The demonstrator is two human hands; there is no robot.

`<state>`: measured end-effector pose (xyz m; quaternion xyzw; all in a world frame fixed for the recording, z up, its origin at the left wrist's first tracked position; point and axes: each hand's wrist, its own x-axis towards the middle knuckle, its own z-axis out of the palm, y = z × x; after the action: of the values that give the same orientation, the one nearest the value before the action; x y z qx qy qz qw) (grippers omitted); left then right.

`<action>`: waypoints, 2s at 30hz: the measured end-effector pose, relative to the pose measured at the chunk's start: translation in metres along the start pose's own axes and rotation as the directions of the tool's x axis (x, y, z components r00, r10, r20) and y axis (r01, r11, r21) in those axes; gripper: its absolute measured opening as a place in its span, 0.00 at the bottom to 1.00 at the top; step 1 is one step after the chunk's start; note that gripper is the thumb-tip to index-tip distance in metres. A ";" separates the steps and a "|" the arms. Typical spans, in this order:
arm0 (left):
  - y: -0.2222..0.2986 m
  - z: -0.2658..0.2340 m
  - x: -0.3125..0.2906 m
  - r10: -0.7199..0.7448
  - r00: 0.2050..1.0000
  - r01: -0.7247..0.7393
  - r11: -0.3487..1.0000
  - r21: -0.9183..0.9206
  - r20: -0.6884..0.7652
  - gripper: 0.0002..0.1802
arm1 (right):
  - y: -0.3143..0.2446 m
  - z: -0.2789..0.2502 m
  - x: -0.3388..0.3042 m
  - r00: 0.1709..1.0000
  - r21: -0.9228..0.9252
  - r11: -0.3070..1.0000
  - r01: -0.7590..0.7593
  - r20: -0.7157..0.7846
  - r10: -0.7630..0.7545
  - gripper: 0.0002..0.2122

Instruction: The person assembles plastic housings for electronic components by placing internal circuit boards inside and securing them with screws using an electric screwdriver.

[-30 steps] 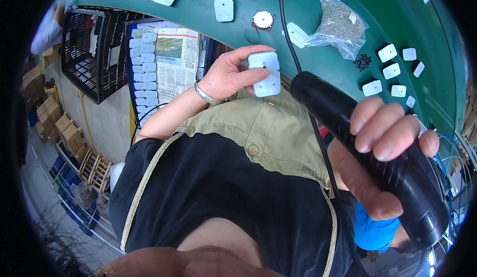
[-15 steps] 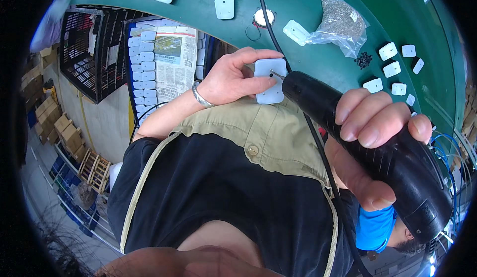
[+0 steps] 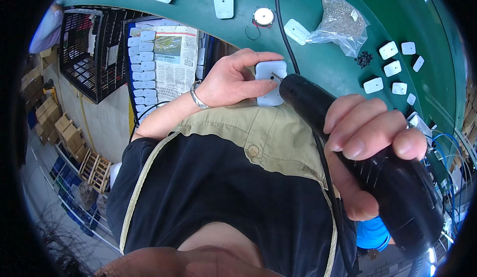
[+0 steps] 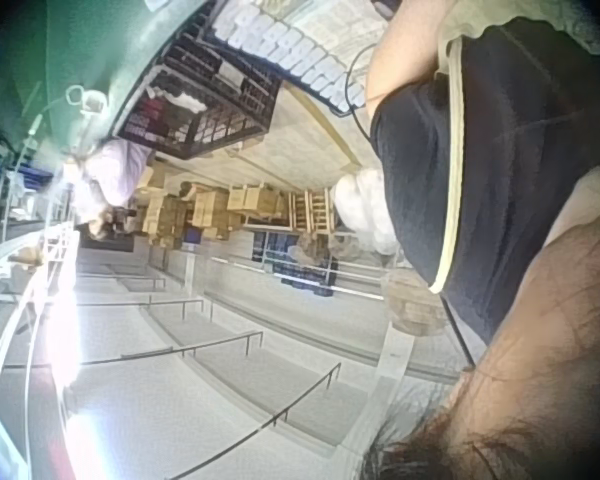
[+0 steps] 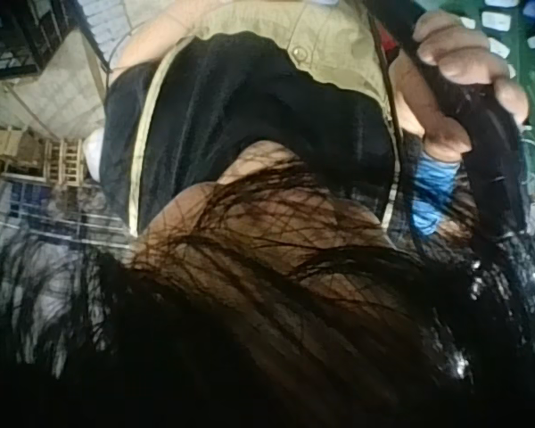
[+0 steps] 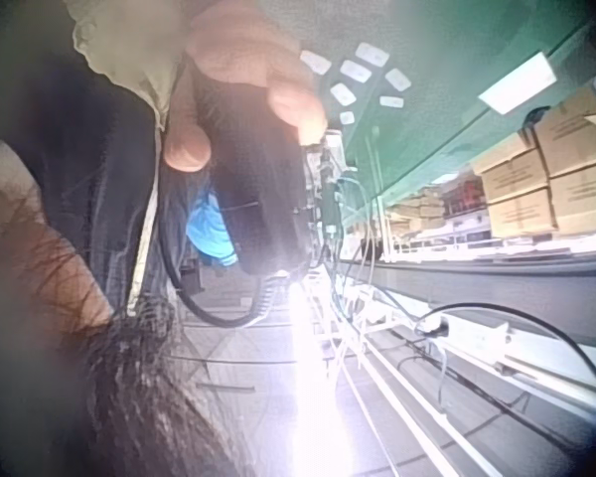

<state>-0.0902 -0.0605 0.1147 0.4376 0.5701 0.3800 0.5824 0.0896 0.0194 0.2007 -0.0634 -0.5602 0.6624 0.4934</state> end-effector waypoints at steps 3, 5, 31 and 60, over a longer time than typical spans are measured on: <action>0.001 0.000 0.001 -0.018 1.000 0.018 1.000 0.005 0.000 0.22 | 0.004 0.001 0.000 0.999 0.012 1.000 0.019 0.029 -0.020 0.30; 0.001 0.000 0.002 -0.055 0.998 0.055 0.998 -0.002 0.004 0.23 | 0.005 -0.001 0.000 0.998 0.022 0.999 0.024 0.052 -0.026 0.29; -0.128 0.005 0.062 -0.081 0.978 0.121 0.971 0.207 -0.192 0.24 | 0.000 -0.030 -0.016 0.944 -0.121 0.989 0.088 -0.307 -0.121 0.30; -0.115 0.051 0.071 0.083 0.997 -0.059 0.754 0.654 -0.005 0.21 | 0.007 -0.035 -0.020 0.919 -0.198 0.979 0.043 -0.377 -0.116 0.29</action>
<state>-0.0413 -0.0357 -0.0187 0.6279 0.6594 0.1865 0.3689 0.1175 0.0292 0.1729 -0.2156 -0.5134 0.5609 0.6126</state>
